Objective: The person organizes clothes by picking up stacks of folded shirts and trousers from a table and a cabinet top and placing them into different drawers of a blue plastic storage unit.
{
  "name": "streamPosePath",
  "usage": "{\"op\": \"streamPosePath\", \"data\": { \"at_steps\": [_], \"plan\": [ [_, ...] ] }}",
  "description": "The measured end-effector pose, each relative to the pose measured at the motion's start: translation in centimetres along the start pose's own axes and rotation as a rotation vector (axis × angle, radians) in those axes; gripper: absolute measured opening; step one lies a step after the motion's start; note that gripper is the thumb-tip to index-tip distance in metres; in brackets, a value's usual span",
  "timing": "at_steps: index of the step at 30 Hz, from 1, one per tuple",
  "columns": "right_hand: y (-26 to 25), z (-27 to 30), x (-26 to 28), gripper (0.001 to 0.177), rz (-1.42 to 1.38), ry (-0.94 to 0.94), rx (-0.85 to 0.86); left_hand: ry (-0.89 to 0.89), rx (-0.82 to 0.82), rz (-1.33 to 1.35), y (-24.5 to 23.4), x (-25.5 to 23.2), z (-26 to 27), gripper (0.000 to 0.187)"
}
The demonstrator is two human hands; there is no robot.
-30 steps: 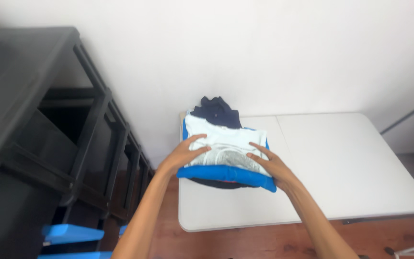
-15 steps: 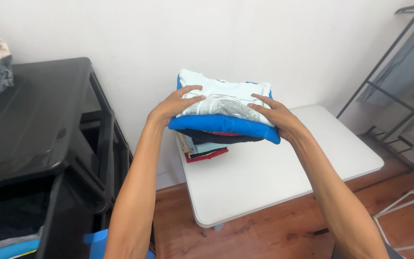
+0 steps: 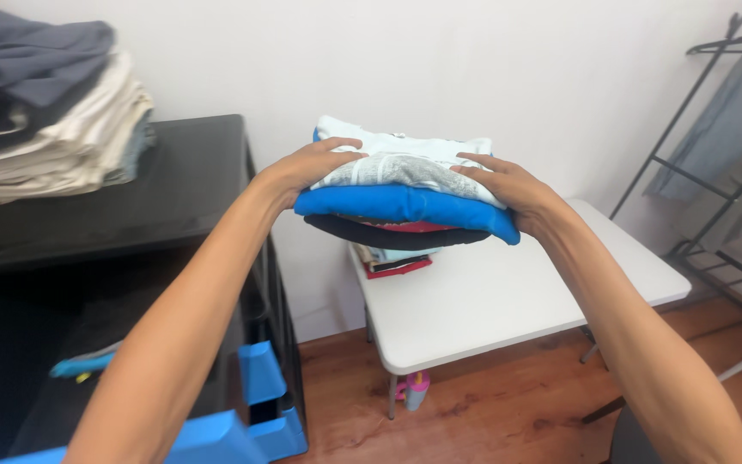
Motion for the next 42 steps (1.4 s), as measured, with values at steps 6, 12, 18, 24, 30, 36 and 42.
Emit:
{"op": "streamPosePath", "data": {
  "at_steps": [6, 12, 18, 24, 30, 36, 42],
  "plan": [
    [7.6, 5.1, 4.3, 0.063, -0.098, -0.175, 0.264, -0.076, -0.067, -0.002, -6.2, 1.8, 11.2, 0.056],
    [16.5, 12.3, 8.9, 0.063, 0.001, -0.030, 0.271, -0.001, 0.160, 0.254, -12.3, 3.6, 23.5, 0.049],
    [28.3, 16.9, 12.8, 0.066, 0.029, -0.086, 0.368, 0.041, 0.193, 0.225, -21.1, 8.0, 32.1, 0.049],
    [38.9, 14.8, 9.7, 0.057, -0.086, 0.023, 0.553, -0.237, 0.255, 0.298, -27.2, 17.8, 35.4, 0.053],
    [44.7, 11.6, 4.4, 0.057, -0.076, 0.161, 0.632, -0.309, 0.263, 0.220, -27.9, 26.1, 33.4, 0.081],
    [45.9, 13.2, 5.1, 0.077, 0.306, -0.188, 0.627, -0.116, 0.098, -0.162, -28.0, 29.6, 32.8, 0.088],
    [51.4, 9.5, -0.4, 0.090, 0.518, -0.016, 0.710, -0.309, 0.181, -0.326, -25.5, 35.2, 29.0, 0.095]
  ]
}}
Point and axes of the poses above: each hand's wrist, its own z-axis away from the middle knuckle, its own y-axis out of the palm, x = y × z, the point moved 7 cm from there along -z, towards the middle knuckle, and after that the axes turned 3 degrees about x, right-handed, at the moved point
